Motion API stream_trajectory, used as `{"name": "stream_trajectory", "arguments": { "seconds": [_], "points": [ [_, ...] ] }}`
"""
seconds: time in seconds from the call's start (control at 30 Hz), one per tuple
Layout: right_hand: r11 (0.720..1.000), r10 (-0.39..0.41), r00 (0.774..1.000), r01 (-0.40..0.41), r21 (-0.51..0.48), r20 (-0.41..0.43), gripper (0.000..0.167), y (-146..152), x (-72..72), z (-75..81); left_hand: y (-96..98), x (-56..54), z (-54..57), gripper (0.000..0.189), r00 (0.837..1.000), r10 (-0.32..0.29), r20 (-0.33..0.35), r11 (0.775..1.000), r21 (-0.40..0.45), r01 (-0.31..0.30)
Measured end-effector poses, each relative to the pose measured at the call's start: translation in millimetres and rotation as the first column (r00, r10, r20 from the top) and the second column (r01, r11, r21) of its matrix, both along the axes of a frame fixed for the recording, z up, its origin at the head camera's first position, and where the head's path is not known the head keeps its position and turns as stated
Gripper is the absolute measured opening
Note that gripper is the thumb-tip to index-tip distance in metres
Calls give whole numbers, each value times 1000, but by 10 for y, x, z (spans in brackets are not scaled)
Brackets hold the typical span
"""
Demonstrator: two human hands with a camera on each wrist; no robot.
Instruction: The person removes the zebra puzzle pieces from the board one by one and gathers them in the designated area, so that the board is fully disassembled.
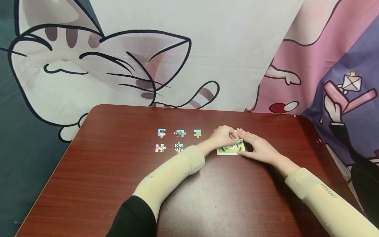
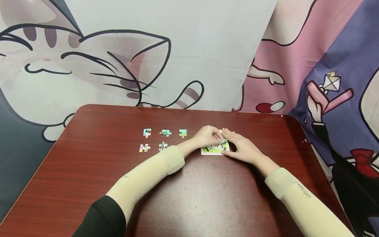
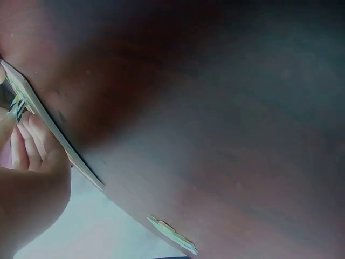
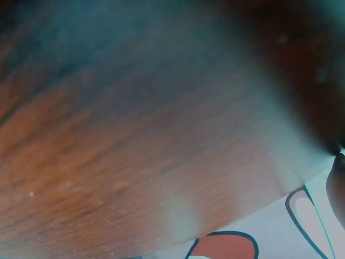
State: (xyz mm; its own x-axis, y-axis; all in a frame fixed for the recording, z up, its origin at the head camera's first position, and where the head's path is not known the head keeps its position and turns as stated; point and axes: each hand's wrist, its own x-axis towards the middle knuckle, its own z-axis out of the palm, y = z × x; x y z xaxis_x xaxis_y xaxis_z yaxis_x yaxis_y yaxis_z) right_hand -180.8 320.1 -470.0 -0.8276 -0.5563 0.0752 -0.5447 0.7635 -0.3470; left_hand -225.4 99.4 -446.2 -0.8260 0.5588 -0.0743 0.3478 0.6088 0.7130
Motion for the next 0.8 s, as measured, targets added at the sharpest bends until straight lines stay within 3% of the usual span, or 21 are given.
{"name": "stream_trajectory", "arguments": {
  "seconds": [0.8],
  "points": [
    [1000,6,999,-7,-14,-45,72,-29,24,-1,-17,6,6,9,999,-39,-37,999,-3,39]
  ]
}}
